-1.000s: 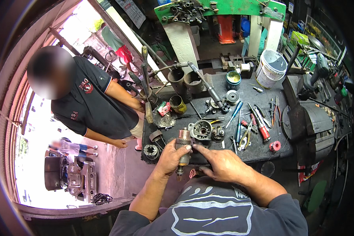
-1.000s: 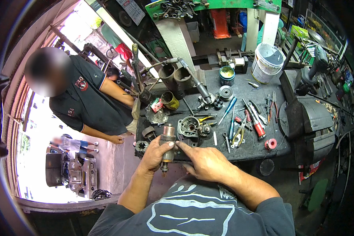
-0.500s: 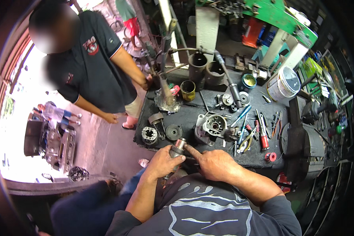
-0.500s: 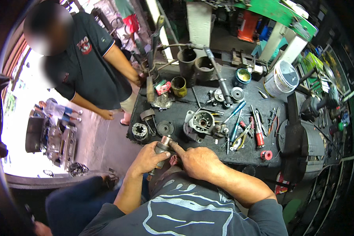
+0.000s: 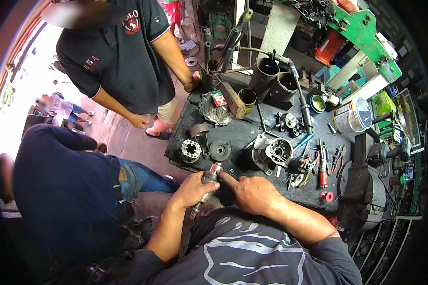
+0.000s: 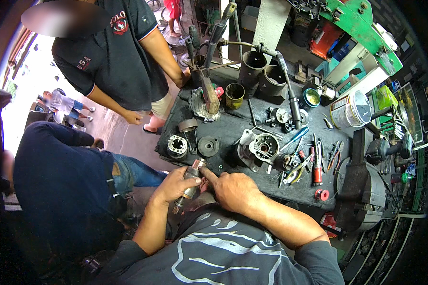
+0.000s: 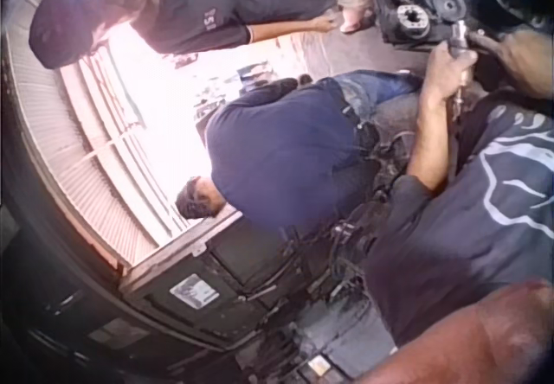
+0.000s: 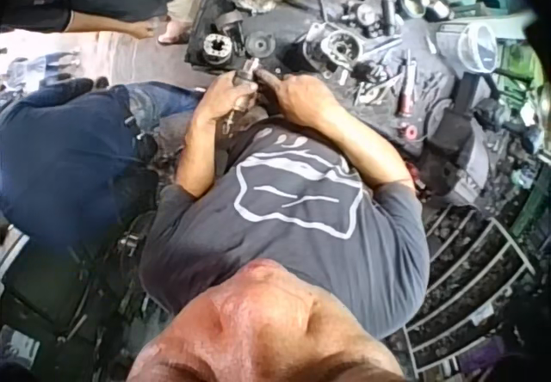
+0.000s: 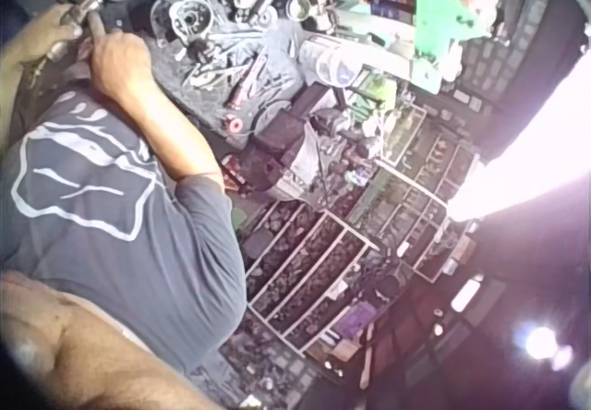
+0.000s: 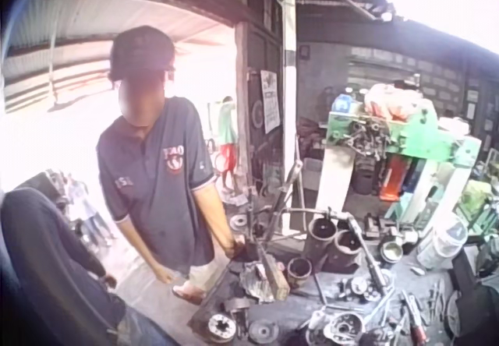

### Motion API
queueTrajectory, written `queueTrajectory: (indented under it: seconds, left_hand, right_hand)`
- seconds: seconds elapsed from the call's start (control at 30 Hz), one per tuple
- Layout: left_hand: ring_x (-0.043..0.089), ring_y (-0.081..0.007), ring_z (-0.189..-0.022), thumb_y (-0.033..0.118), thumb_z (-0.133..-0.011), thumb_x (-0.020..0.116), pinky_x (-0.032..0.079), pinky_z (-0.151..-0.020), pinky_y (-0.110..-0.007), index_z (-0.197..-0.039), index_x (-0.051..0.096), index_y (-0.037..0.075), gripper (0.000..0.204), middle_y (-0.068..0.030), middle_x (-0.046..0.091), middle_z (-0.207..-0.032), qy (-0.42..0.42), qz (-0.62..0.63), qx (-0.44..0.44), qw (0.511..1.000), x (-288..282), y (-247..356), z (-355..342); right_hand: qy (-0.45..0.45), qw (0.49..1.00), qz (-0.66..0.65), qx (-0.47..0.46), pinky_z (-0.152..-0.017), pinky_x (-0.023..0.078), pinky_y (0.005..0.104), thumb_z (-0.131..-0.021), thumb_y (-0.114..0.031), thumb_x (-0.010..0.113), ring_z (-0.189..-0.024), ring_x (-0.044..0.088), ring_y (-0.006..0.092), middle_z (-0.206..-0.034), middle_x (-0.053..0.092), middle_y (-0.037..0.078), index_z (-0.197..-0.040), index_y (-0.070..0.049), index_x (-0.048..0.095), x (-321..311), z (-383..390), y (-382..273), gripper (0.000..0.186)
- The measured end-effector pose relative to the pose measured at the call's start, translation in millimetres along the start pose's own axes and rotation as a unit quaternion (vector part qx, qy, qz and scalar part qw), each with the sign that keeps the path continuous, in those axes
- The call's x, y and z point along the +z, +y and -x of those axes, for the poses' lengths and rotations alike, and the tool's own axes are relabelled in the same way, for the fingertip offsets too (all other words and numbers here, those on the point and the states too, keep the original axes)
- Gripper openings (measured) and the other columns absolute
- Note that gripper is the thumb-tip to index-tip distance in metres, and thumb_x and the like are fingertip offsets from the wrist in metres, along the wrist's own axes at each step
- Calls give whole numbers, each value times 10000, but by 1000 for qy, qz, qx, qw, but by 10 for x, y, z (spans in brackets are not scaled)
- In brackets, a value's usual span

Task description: The person disassembles a cylindrical mechanical component on a workbench using a screwdriver and pliers, removes internal parts, and then reassembles the unit. The person then sits on the floor and uses a power tool on the component.

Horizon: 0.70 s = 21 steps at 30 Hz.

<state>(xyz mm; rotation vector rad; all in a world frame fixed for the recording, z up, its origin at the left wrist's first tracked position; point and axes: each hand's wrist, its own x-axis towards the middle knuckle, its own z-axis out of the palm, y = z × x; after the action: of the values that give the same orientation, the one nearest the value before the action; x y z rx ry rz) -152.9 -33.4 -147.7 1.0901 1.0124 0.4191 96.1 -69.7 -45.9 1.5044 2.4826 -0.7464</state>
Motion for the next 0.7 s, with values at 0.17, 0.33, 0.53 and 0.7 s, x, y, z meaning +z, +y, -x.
queueTrajectory:
  seconds: [0.17,0.33,0.53,0.7]
  left_hand:
    - [606,-94,-842,227,-984,793,512,-754,-302,-1246,725,8,348,22,665,-970,-34,72,-25,997,-42,84,-12]
    - [592,-82,-884,194,-1005,764,508,-790,-290,-1354,674,16,402,33,646,-1021,-36,121,-8,992,4,168,0]
    - [660,-120,-727,224,-1010,773,553,-656,-311,-1295,672,17,366,-16,676,-918,-43,100,-35,993,-23,134,-16]
    - [676,-123,-727,248,-1006,783,558,-629,-303,-1282,670,15,379,-17,680,-906,-41,95,-33,994,-20,149,-2]
  right_hand:
    - [20,1000,17,-11,-696,639,506,-957,-242,725,-825,798,399,-1000,783,224,-1717,-109,383,-98,-29,-16,844]
    - [12,1000,24,-2,-714,626,518,-928,-244,767,-839,789,409,-1008,773,221,-1739,-136,352,-165,-40,-37,917]
    - [7,1000,10,1,-710,627,518,-943,-216,734,-840,789,411,-1003,777,223,-1730,-135,373,-163,-52,-42,870]
    - [17,1000,8,-2,-715,636,512,-990,-267,713,-854,797,407,-986,792,213,-1721,-133,391,-149,-48,-49,810]
